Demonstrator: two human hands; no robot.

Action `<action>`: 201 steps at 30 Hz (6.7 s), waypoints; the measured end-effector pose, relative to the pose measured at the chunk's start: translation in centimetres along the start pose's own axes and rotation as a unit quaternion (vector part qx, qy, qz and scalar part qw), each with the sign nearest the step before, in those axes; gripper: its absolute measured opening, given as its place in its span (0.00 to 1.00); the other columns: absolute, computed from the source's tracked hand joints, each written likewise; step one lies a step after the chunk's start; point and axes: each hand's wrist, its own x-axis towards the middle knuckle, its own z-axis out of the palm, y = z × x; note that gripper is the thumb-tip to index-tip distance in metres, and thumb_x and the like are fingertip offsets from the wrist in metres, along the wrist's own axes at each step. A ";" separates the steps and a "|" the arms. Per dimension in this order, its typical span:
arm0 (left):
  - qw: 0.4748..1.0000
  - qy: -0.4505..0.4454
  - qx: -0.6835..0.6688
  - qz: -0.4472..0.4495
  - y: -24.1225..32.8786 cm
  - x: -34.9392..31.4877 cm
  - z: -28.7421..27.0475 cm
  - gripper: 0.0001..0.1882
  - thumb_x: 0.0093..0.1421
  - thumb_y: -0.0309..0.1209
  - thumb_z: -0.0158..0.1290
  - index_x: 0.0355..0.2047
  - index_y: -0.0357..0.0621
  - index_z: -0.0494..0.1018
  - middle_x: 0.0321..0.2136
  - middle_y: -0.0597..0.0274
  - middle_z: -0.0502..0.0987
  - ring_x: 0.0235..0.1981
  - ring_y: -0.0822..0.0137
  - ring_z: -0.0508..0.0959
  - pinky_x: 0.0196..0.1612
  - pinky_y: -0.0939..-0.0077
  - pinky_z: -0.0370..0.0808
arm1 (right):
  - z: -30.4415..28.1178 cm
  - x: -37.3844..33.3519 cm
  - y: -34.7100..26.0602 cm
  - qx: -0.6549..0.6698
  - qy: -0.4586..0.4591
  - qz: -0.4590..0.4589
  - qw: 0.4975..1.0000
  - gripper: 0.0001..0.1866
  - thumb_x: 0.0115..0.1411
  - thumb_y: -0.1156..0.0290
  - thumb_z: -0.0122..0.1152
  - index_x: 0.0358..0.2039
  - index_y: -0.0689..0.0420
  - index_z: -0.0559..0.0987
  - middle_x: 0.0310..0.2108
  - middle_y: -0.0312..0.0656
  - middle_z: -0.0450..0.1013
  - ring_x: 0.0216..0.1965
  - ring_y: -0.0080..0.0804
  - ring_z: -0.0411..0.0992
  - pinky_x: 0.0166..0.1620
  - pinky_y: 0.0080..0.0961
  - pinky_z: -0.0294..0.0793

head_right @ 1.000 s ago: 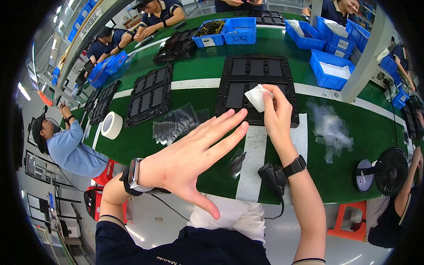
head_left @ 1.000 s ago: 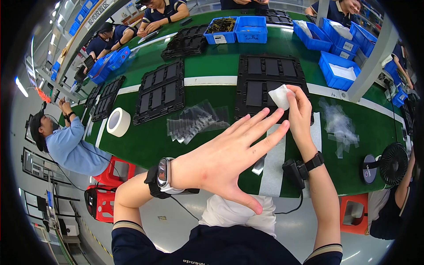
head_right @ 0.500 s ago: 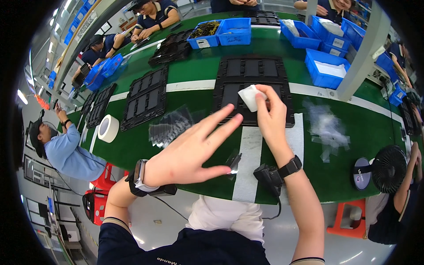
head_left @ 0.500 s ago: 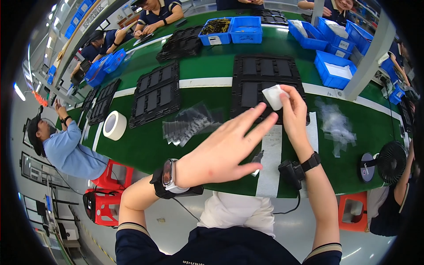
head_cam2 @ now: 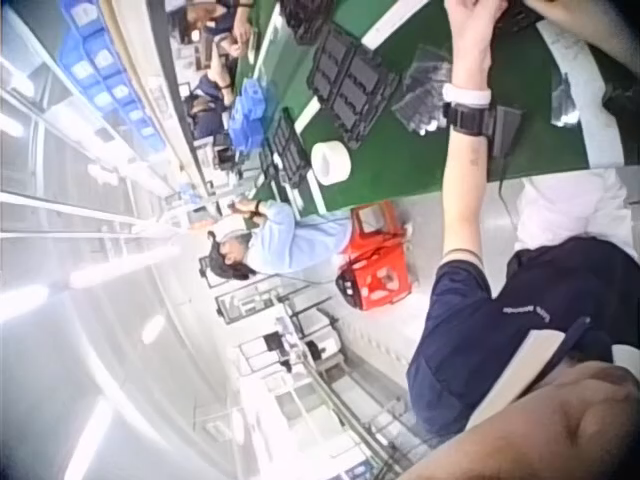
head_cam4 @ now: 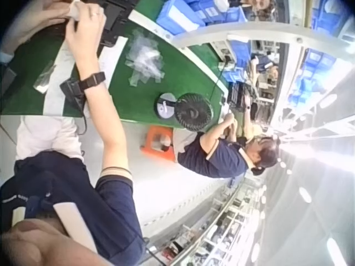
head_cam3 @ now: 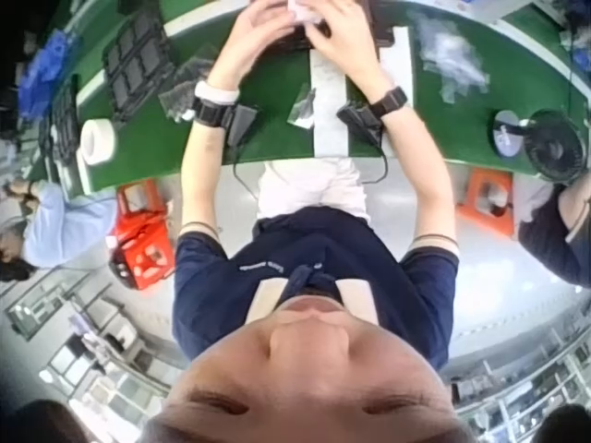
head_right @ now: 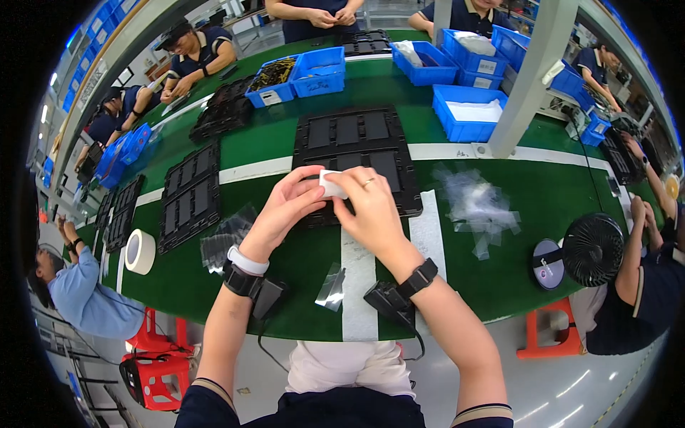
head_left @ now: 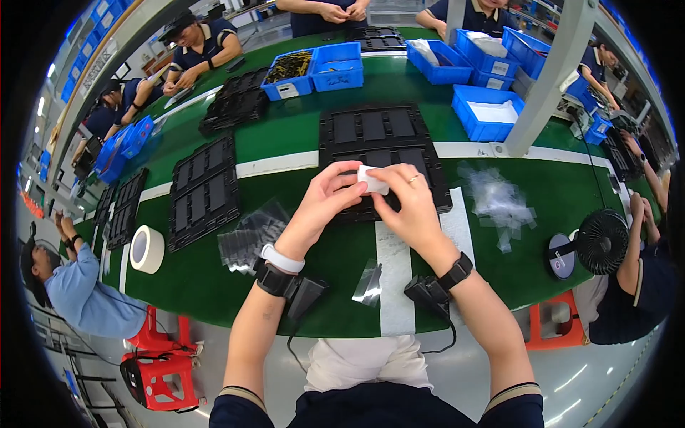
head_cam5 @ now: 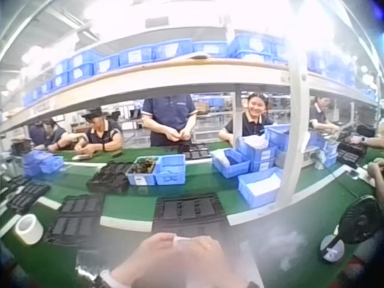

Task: Manually assembling small black plastic housing components by inserting pieces and applying adhesive or protective film.

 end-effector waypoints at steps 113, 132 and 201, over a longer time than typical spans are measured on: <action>0.985 0.071 0.134 0.077 -1.7 -2.9 1.7 0.09 0.52 0.24 0.56 0.33 0.36 0.69 0.26 0.67 0.72 0.24 0.79 0.73 0.27 0.87 0.70 | -3.4 -0.5 -1.1 0.239 -0.157 0.199 0.937 0.17 0.52 0.78 0.56 0.42 0.59 0.65 0.23 0.37 0.73 0.25 0.23 0.71 0.30 0.18 0.68; 0.997 -0.044 0.063 0.018 -2.0 -3.2 1.8 0.06 0.54 0.25 0.54 0.31 0.35 0.72 0.25 0.64 0.76 0.27 0.76 0.76 0.32 0.84 0.73 | -4.9 0.7 0.7 0.184 -0.110 0.202 0.956 0.02 0.51 0.77 0.58 0.25 0.63 0.76 0.23 0.37 0.73 0.26 0.18 0.71 0.32 0.16 0.70; 0.953 0.156 0.168 0.200 -1.0 -3.0 2.2 0.09 0.52 0.21 0.54 0.35 0.34 0.71 0.31 0.60 0.77 0.32 0.71 0.78 0.35 0.81 0.74 | -2.1 -0.3 -0.8 0.132 -0.133 0.077 0.979 0.13 0.48 0.76 0.61 0.37 0.59 0.74 0.29 0.41 0.73 0.29 0.30 0.73 0.36 0.24 0.73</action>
